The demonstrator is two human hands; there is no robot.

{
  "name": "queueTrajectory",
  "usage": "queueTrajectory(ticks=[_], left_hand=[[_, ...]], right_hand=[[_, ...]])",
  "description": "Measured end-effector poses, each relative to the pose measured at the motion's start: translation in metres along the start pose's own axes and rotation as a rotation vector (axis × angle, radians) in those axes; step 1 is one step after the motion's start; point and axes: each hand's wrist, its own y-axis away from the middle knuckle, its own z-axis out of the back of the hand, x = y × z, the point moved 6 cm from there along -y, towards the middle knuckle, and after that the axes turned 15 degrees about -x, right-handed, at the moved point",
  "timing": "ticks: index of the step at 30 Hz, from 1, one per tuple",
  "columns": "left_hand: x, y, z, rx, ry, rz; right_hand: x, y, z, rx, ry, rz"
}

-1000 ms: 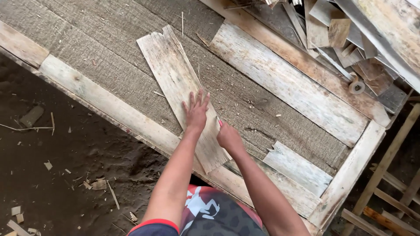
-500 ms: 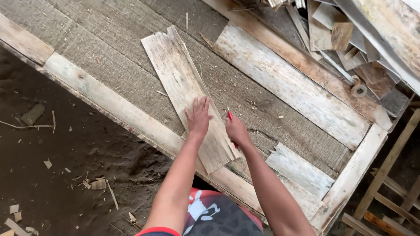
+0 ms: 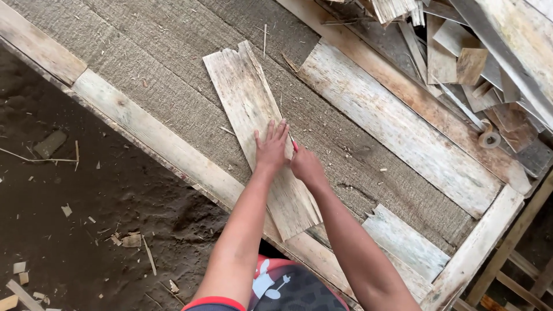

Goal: The person uses a red utility knife to scrape the surface of a wooden plank on a workbench. They repeatedly scrape along the length of the plank, removing small shavings and debris, then reposition the plank to continue scraping different sections.

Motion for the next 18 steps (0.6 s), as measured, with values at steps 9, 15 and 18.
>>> queueTrajectory(ticks=[9,15,18], left_hand=[[0.009,-0.006,-0.013,-0.005,0.052,0.023],[0.008,-0.006,-0.013,0.015,0.04,0.05],[0.011,-0.008,-0.016,-0.007,0.03,0.048]], right_hand=[[0.012,-0.006,0.006,-0.017,0.033,-0.007],[0.008,0.016,0.007,0.041,0.037,-0.02],[-0.037,0.001,-0.036,0.036,0.05,-0.03]])
